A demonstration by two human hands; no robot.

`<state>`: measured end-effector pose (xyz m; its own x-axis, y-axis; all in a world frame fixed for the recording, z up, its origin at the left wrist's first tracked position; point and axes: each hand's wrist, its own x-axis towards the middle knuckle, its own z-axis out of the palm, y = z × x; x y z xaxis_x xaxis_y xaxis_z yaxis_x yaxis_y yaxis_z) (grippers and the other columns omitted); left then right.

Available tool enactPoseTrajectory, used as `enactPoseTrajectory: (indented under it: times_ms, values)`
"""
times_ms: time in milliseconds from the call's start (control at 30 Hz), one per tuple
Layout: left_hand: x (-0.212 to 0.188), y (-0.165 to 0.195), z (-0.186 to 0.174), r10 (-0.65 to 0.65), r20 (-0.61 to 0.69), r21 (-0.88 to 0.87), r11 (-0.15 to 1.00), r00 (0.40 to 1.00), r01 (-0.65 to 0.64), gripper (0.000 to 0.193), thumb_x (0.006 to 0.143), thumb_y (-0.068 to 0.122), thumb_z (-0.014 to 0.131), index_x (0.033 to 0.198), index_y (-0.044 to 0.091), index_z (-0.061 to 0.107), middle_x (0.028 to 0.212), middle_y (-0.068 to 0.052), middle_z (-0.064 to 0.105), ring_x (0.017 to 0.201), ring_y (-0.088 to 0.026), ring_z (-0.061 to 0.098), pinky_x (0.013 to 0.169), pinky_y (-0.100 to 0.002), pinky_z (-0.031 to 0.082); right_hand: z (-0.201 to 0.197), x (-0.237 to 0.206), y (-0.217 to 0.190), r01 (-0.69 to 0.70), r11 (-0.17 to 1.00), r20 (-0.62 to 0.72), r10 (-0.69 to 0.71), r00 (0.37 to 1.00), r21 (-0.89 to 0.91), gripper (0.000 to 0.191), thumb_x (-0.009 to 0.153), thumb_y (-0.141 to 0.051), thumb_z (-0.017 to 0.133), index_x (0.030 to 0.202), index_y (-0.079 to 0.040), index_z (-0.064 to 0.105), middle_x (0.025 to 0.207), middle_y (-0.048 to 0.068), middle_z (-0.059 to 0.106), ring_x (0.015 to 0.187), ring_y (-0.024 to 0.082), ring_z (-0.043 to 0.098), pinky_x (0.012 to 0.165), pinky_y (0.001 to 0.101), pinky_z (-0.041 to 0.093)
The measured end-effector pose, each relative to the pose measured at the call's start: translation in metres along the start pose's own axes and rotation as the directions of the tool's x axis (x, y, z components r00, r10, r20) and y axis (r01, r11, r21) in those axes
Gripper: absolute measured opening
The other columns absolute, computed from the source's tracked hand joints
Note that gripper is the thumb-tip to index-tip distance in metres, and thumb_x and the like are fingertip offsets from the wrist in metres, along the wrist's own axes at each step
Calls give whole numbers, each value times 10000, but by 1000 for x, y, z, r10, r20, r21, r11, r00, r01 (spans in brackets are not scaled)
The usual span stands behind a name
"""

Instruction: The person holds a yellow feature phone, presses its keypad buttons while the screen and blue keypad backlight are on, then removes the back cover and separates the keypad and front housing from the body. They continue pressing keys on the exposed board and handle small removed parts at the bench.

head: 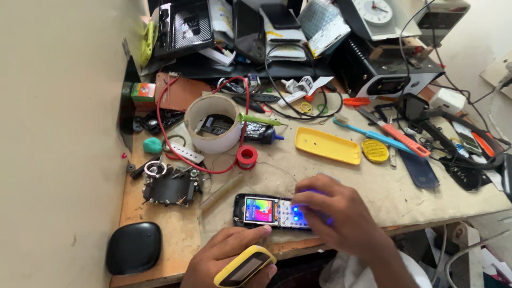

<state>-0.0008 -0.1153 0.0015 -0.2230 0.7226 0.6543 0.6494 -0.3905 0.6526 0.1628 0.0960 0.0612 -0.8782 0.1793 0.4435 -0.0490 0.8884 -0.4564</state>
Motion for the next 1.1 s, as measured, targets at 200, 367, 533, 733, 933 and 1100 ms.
enactPoseTrajectory:
  times_ms: [200, 367, 533, 733, 933, 1100]
  values:
    - [-3, 4, -2, -53, 19, 17, 998, 998, 53, 208, 760, 176, 909, 909, 110, 778, 1229, -68, 761, 1000, -240, 756, 855, -344, 614, -4, -20, 23, -207, 715, -157, 408, 900, 668, 165, 924, -2, 583, 1042, 21, 696, 1101, 112, 687, 853, 138, 607, 736, 277, 511]
    - [1, 2, -3, 11, 10, 34, 999, 1000, -11, 215, 758, 170, 908, 929, 128, 785, 1226, -74, 757, 1006, -230, 752, 860, -342, 616, -6, -19, 23, -230, 869, -93, 299, 950, 438, 180, 874, -8, 644, 1037, 28, 711, 1081, 119, 700, 895, 134, 626, 733, 252, 496]
    - [4, 9, -7, 5, 16, 33, 999, 1000, -6, 268, 750, 199, 938, 968, 133, 797, 1198, -76, 759, 1007, -215, 757, 857, -327, 612, -15, -15, 11, -217, 915, -1, 231, 973, 339, 258, 836, -91, 713, 1075, 5, 709, 1084, 93, 718, 808, 114, 614, 715, 245, 494]
    - [6, 19, -12, -5, 2, -148, 989, 1000, 6, 341, 729, 146, 938, 1051, 140, 824, 1181, -86, 773, 935, -179, 751, 810, -303, 616, -22, -26, 1, -198, 841, -72, 269, 960, 504, 293, 875, -155, 733, 1114, 8, 693, 1171, 144, 678, 947, 176, 604, 790, 294, 501]
    - [5, 24, -2, 92, 7, -100, 991, 996, -90, 321, 761, 159, 839, 1081, 129, 825, 1179, -68, 762, 993, -181, 745, 823, -297, 613, -44, -47, -34, -120, 912, -15, 137, 990, 391, 343, 864, -215, 801, 1131, -23, 703, 1162, 141, 715, 1081, 236, 691, 928, 350, 536]
    - [6, 21, 10, 166, 98, -138, 979, 981, -151, 288, 840, 143, 806, 1122, 84, 806, 1224, -114, 743, 1037, -213, 747, 856, -304, 627, -38, -55, -47, -52, 911, 96, 14, 995, 408, 383, 813, -194, 870, 1121, -52, 693, 1132, 137, 706, 1050, 257, 745, 890, 363, 578]
